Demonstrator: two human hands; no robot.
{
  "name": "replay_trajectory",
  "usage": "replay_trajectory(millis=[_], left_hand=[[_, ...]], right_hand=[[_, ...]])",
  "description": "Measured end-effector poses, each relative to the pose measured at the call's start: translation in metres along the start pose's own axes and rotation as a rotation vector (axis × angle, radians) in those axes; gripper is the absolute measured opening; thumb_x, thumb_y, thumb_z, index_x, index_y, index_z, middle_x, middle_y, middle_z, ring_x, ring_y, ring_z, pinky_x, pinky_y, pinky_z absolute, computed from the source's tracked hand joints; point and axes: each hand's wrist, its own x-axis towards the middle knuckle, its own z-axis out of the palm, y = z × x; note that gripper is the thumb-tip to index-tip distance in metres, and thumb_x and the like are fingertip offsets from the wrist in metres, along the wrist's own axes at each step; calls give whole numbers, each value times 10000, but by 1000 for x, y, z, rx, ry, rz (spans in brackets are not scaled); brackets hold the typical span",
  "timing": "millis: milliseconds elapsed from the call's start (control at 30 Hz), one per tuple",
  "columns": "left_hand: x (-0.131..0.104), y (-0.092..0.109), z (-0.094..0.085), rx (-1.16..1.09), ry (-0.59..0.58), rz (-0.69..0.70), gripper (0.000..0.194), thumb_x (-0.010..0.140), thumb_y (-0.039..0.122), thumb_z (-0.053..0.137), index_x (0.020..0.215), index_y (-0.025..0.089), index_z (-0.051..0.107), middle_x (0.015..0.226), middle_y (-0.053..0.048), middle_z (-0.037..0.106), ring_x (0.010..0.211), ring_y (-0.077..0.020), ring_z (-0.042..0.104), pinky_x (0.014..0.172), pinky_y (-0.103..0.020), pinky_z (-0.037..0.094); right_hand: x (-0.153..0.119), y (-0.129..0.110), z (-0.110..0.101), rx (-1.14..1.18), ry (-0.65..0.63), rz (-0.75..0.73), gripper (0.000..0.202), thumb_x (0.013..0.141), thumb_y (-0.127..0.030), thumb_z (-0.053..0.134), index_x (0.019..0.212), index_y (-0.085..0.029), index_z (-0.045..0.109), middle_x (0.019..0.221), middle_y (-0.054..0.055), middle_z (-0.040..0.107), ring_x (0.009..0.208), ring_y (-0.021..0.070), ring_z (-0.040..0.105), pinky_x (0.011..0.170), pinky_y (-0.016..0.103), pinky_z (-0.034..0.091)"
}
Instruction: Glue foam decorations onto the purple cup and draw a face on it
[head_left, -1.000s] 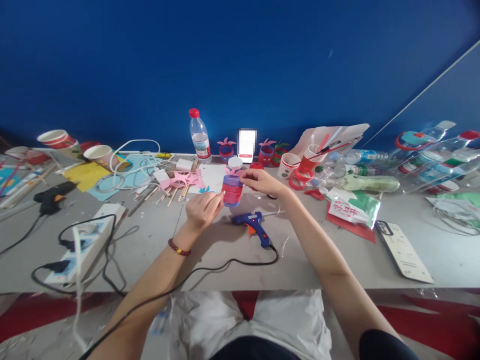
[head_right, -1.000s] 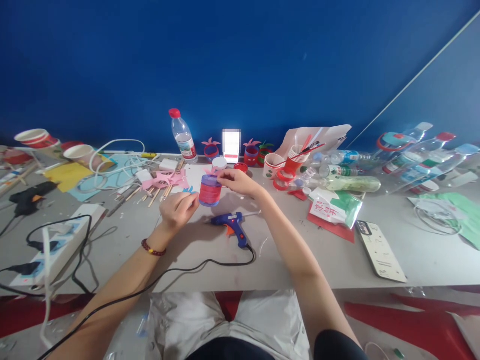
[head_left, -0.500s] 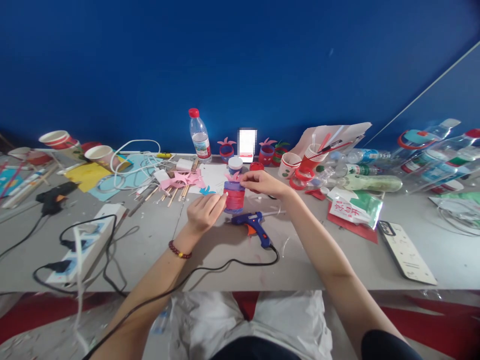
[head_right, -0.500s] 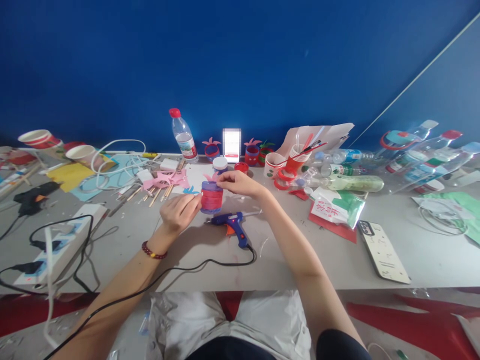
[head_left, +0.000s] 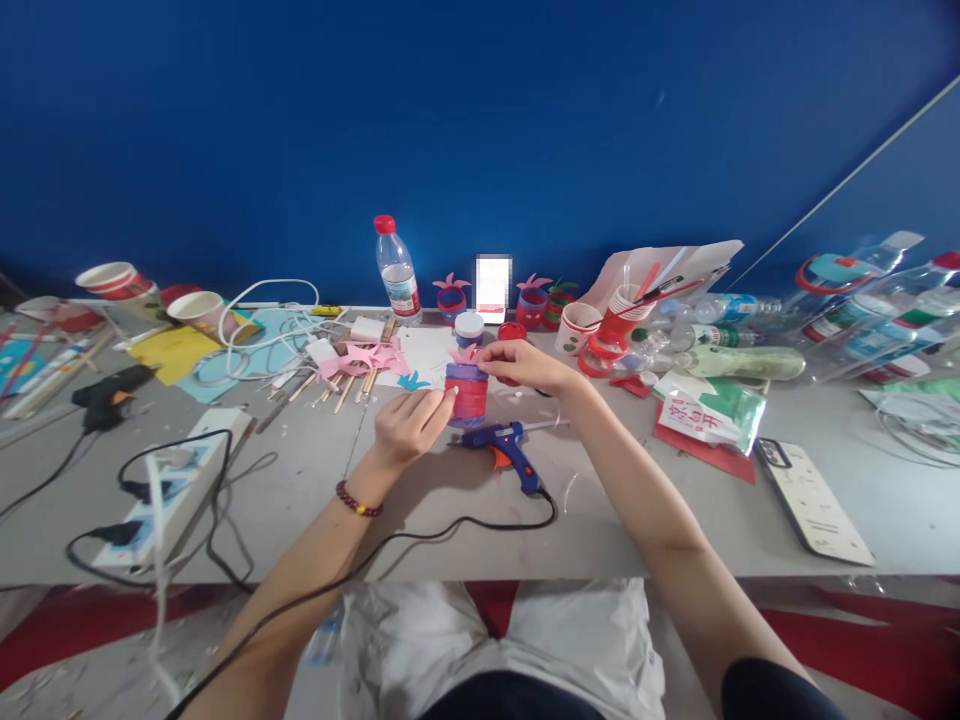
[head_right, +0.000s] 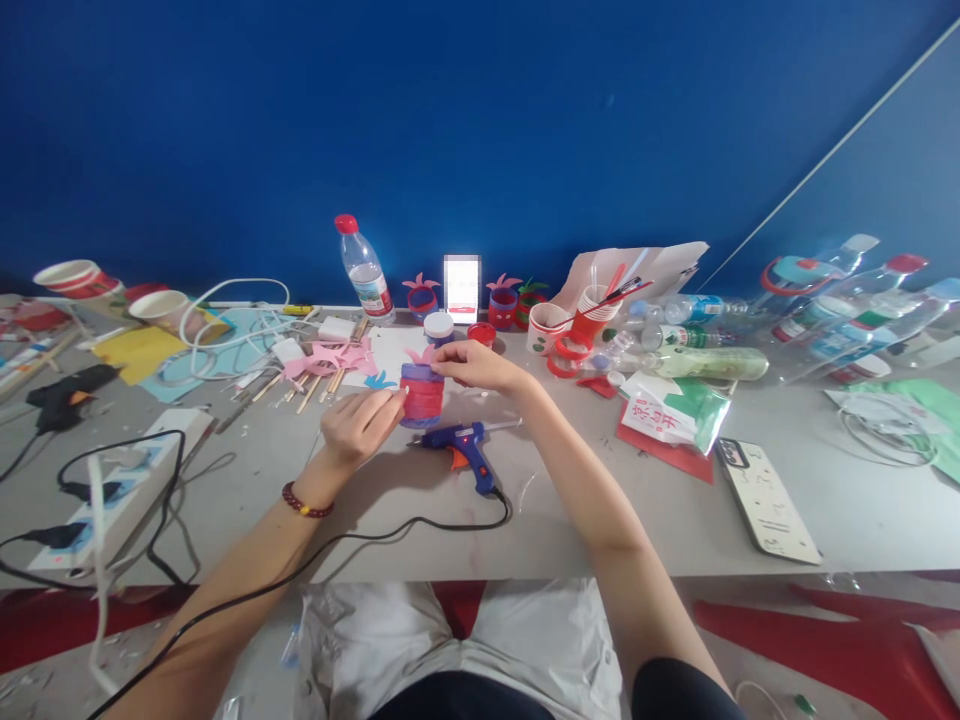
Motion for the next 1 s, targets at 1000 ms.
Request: replay_trajectory(millis=[1000], left_hand=[[-5, -1, 3, -109, -94, -95, 194, 859, 133, 636, 1032, 210, 678, 776, -51, 697, 622, -146, 642, 542, -279, 399]], right_hand=[[1, 7, -4, -17, -51, -71, 218, 866, -376, 596, 814, -164, 600, 699, -25, 486, 553, 70, 359, 512, 237, 271]])
